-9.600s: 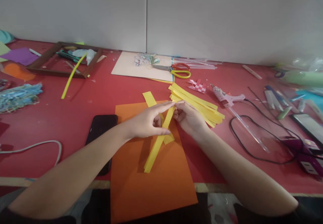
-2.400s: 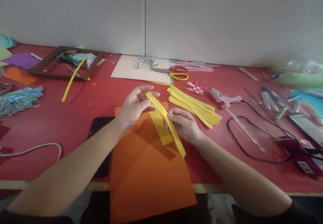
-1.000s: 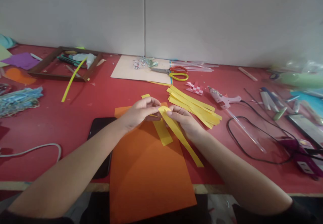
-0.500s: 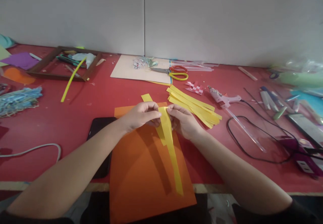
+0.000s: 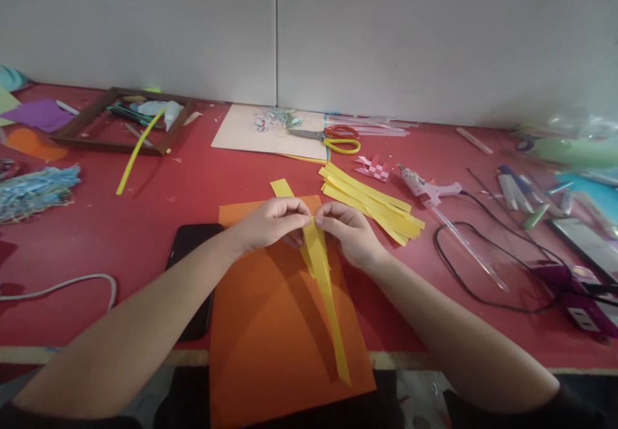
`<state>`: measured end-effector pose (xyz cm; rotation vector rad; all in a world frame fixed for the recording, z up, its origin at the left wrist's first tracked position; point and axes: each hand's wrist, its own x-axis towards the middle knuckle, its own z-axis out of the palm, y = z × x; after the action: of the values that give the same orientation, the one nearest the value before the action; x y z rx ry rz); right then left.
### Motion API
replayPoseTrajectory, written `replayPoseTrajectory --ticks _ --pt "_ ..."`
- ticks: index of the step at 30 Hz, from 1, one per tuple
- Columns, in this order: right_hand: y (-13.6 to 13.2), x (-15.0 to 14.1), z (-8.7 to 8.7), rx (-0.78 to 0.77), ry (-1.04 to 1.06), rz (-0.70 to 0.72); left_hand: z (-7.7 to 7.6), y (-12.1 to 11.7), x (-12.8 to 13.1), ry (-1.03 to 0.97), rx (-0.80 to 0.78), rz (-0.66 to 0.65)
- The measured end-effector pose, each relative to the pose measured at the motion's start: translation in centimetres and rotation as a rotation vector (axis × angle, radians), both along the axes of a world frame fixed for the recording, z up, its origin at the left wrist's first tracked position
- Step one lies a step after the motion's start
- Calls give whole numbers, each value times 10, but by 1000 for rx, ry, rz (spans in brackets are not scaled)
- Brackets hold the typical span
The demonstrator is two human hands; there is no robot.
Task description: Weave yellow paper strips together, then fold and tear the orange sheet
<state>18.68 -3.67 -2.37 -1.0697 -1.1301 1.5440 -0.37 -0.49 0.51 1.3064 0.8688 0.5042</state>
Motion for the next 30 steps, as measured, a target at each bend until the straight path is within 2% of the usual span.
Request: replayPoseTrajectory --ticks 6,11,16,30 --pt "-1 1 1 71 -92 10 -4 1 -1 6 43 -23" --pt "-5 -2 2 237 -255 -26 -8 3 -1 -18 72 -51" --pt "-8 -3 1 359 -300 -68 -9 4 -1 -63 83 -63" --pt "-9 -3 3 447 -305 -103 -4 2 1 -121 50 -8"
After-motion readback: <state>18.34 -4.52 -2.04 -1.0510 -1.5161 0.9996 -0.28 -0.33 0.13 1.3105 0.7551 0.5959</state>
